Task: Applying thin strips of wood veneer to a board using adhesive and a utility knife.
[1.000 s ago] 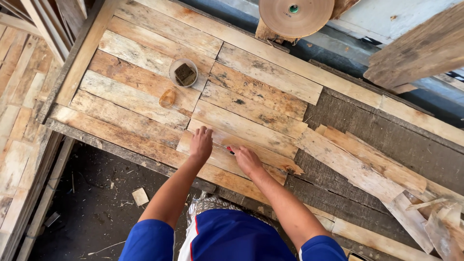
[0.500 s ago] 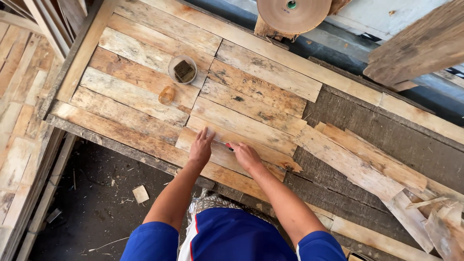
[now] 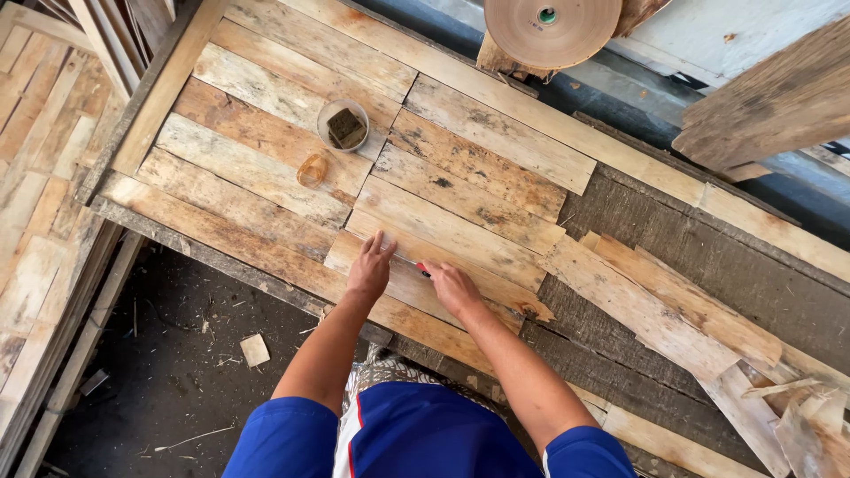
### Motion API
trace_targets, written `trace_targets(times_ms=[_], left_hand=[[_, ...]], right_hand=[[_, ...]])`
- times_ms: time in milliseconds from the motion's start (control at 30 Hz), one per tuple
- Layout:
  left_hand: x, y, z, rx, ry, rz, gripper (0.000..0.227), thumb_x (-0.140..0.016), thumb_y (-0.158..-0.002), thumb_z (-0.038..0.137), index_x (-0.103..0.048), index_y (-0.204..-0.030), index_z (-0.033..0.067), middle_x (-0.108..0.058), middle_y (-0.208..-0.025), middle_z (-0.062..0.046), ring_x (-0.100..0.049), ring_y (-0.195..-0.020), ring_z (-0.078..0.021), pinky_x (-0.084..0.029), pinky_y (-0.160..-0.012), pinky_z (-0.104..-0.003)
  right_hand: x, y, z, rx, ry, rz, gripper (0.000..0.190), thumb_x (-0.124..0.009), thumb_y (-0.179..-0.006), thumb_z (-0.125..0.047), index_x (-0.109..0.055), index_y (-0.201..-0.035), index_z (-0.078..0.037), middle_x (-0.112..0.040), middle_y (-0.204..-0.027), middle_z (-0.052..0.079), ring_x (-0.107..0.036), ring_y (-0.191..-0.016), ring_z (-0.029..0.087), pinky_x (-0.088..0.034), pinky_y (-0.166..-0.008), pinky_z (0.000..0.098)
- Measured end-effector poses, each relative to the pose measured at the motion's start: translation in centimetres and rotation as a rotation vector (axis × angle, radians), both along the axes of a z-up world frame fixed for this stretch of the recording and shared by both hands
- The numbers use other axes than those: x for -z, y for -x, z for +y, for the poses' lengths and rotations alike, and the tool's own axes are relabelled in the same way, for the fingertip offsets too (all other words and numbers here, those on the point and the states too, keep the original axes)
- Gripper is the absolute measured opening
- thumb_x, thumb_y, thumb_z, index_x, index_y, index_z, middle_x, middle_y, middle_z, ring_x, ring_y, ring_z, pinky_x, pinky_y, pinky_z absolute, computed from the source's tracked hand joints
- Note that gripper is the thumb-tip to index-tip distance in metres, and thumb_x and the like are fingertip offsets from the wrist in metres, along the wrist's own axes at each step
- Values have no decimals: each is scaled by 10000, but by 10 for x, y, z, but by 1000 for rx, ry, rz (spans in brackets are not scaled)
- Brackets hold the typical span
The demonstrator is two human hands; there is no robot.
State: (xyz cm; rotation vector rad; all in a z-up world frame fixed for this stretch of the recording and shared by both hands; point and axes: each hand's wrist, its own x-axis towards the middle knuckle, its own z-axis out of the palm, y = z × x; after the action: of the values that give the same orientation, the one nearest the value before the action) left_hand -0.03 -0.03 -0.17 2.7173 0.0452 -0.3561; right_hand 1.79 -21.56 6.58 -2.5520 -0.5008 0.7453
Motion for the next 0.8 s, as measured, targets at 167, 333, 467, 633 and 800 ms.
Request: trace_targets(times_ms=[167,333,467,633,800], left_hand=[[3,3,2,8,13,-34,528,-549,-928,54,-580,-1440,184,-356,-1630,-179,-383,-1463,-364,-509,-1071,-425],[-1,2,2,20,36,-36,517,-557,-925,67,-580,-1433,163,-360,-1619,-200,-379,-1456,-380,-503,-1066,-428],[-4,3,1,19,25,-19,521,-560,-919,68,-579,-1429,173,-361,-1622,-194,-380,-1452,-380,-509,-1058,-430],[6,4,4,31,20,-49,523,-564,-915,68,-582,-1427,171,-367,-1617,-200,-388,-1446,-385,-518,-1055,-434],[-10,0,2,18,25,-22,506,-549,-935,74,-577,-1429,180,-353,-1629,-188,-372,-1465,-370,-536,-1021,-442]], right_hand=[[-5,-2,-4,-19,4,-4,486,-564,-999,-77,-565,-1471,-192,-696,-1223,187,-699,-1070,370,-590,-933,488],[-3,-1,-11,32,15,61,457,-512,-1015,-80,-557,-1456,-187,-654,-1344,179,-716,-1057,377,-592,-948,478],[-7,1,-15,13,42,49,456,-532,-1021,-101,-554,-1470,-179,-637,-1338,239,-688,-1113,405,-577,-977,492],[23,7,-32,-15,7,-26,466,-553,-999,-118,-564,-1458,-200,-582,-1388,262,-650,-1147,439,-552,-977,513],[-6,6,-33,11,54,66,486,-513,-1024,-70,-535,-1490,-204,-679,-1247,198,-717,-1020,362,-608,-937,470]])
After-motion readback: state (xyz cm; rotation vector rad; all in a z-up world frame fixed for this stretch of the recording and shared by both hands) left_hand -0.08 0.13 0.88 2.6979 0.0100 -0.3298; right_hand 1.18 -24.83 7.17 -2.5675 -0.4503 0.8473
